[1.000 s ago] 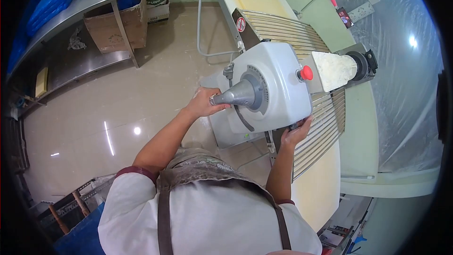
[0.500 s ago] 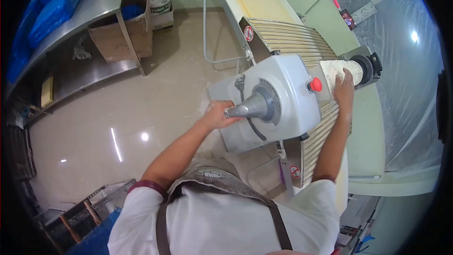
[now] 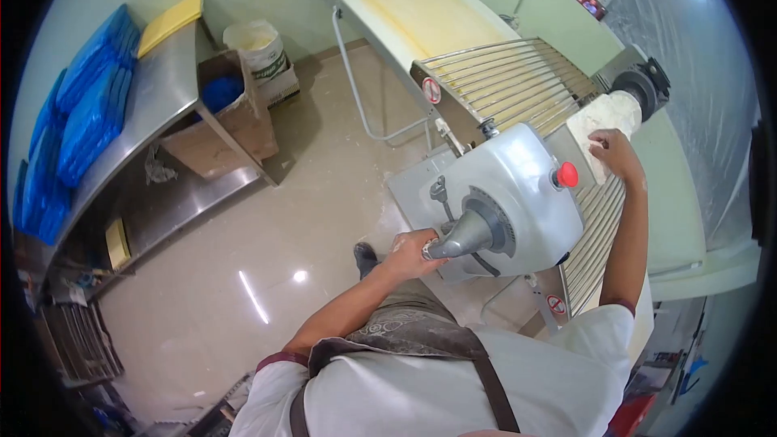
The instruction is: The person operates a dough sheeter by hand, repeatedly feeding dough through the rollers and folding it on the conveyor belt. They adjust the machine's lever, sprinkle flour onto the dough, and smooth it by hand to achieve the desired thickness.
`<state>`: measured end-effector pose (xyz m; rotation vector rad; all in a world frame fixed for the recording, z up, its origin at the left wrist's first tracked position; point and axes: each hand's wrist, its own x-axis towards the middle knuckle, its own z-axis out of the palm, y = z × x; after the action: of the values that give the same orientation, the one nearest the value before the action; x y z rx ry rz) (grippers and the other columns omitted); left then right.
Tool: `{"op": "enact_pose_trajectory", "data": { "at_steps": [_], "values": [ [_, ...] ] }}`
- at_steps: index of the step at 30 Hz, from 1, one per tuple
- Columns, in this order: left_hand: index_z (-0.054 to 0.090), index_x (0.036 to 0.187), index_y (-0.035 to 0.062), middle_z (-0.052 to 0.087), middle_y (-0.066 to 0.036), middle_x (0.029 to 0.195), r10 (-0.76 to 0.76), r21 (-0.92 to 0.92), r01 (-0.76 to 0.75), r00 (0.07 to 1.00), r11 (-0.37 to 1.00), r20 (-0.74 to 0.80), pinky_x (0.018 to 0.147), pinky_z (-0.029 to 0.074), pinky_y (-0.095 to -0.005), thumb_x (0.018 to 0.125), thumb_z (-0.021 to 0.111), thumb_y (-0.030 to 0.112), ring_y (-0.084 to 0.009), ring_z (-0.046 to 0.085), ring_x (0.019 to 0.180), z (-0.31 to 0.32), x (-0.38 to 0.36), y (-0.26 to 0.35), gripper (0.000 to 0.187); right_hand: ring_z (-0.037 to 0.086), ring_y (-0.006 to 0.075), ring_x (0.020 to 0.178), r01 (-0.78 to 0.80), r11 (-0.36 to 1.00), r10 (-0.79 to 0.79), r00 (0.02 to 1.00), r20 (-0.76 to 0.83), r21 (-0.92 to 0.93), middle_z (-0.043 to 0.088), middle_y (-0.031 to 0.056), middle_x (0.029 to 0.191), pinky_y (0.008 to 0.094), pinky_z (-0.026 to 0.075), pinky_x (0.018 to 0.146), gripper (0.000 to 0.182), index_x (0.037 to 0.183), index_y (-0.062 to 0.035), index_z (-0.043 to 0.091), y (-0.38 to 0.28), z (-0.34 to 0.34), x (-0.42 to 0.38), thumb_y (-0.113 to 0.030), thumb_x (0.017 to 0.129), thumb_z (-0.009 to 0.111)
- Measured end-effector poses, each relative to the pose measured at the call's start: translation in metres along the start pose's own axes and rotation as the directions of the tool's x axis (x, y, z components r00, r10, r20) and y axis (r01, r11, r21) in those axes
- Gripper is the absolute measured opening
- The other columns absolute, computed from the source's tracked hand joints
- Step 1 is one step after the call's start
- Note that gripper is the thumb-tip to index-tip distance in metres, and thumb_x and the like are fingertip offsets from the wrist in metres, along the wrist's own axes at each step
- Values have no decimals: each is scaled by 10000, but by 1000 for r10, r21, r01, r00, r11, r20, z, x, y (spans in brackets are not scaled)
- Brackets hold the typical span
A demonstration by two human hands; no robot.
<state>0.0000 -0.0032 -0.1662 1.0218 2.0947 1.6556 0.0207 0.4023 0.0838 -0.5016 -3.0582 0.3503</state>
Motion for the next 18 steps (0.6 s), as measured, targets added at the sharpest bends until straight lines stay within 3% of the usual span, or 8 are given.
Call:
{"op": "enact_pose_trajectory", "data": {
  "at_steps": [6, 8, 9, 10, 11, 14, 16, 18],
  "values": [
    [644, 859, 32, 668, -145, 750, 33, -71, -37, 998, 997, -55, 642, 511, -365, 698, 780, 216, -293, 667, 689, 11, -2, -10, 280, 465, 90, 675, -134, 974, 152, 984, -90, 180, 581, 10, 735, 255, 398, 596, 242, 1012, -5, 674, 2, -12, -2, -125, 809, 614],
    [639, 856, 17, 663, -148, 744, -5, -26, 4, 999, 1000, -33, 640, 499, -350, 728, 759, 196, -238, 660, 688, 10, -2, -1, 251, 516, 123, 804, -14, 526, 248, 959, -137, 850, 596, 39, 891, 257, 439, 687, 265, 1118, -11, 592, 62, 20, 27, -175, 911, 572],
    [634, 854, 11, 649, -131, 719, -7, -8, 7, 999, 1000, -38, 636, 493, -343, 742, 750, 203, -213, 640, 673, 11, -2, -1, 250, 547, 175, 850, 171, -3, 292, 943, -163, 985, 595, 58, 939, 290, 469, 739, 272, 1129, -23, 546, 55, 23, 26, -210, 932, 560],
    [630, 851, 6, 634, -114, 693, -11, 14, 12, 999, 1000, -51, 633, 487, -335, 756, 741, 209, -188, 620, 657, 12, -3, -3, 250, 578, 228, 896, 318, -396, 335, 924, -187, 861, 593, 76, 987, 323, 499, 792, 285, 1141, -36, 500, 47, 26, 25, -244, 953, 548],
    [624, 847, 3, 620, -88, 688, -34, 8, 34, 999, 999, -16, 632, 483, -334, 774, 733, 263, -178, 602, 653, 11, -4, -7, 291, 557, 249, 887, 380, -465, 430, 886, -172, 800, 579, 97, 957, 411, 454, 868, 355, 1039, -66, 534, 47, 29, 25, -408, 968, 469],
    [597, 966, -6, 600, -51, 829, -51, -93, 67, 986, 993, 157, 678, 477, -331, 810, 667, 517, -159, 574, 761, -4, -6, -36, 550, 441, 191, 534, 372, -872, 297, 919, -257, 320, 469, 38, 653, 318, 354, 459, 415, 779, -113, 507, 57, 42, -2, -457, 973, 381],
    [536, 1106, -15, 568, -95, 1025, 44, -88, -42, 999, 995, 26, 813, 461, -354, 812, 561, 673, -189, 555, 947, -11, 2, -23, 749, 423, 174, 537, 327, -905, 162, 856, -491, 272, 437, 37, 625, 308, 353, 467, 401, 680, -123, 437, 77, 65, -55, -374, 983, 358],
    [480, 1188, -15, 524, -120, 1116, 252, -70, -258, 964, 964, -81, 938, 407, -371, 839, 491, 696, -215, 511, 1065, -19, 36, 2, 792, 424, 154, 523, 452, -864, 366, 865, -343, 220, 444, 15, 621, 296, 336, 436, 381, 684, -132, 455, 103, 85, -131, -355, 977, 358]
  ]
}}
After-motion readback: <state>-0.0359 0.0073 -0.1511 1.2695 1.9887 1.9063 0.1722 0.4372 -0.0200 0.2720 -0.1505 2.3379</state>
